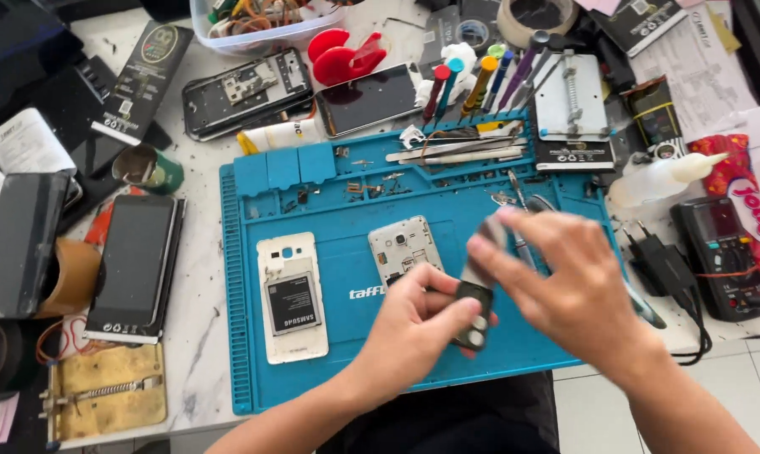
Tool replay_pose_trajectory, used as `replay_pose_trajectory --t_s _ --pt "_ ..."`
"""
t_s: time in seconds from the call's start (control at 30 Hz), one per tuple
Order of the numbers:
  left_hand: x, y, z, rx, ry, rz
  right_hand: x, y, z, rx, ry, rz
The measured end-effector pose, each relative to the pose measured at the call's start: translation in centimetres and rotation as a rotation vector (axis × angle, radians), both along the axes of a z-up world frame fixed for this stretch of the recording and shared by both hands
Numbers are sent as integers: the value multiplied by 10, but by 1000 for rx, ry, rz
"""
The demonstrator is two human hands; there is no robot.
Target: The person disassembles a white smartphone on a blue work mat, using a screwdriver to remove screws and a prying tool to separate the back cover. They then use a knife to pry open the screen assembly and remove internal components.
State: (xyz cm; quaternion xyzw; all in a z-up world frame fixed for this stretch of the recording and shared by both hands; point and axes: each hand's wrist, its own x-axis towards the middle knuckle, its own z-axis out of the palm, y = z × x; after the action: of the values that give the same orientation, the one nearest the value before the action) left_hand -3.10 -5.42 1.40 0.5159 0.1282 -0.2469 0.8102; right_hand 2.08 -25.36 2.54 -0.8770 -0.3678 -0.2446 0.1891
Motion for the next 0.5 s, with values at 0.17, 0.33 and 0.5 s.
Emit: replay_pose_trajectory --t_s 0.17,0.33,0.5 --pt "-2 14 3 401 -430 -132 6 -9 -6 -123 -156 68" --pt "29 44 -7 1654 -989 -115 9 -23 -10 326 556 -214" --pt "46 38 -43 1714 -792 -458 29 -4 -14 506 1016 -169"
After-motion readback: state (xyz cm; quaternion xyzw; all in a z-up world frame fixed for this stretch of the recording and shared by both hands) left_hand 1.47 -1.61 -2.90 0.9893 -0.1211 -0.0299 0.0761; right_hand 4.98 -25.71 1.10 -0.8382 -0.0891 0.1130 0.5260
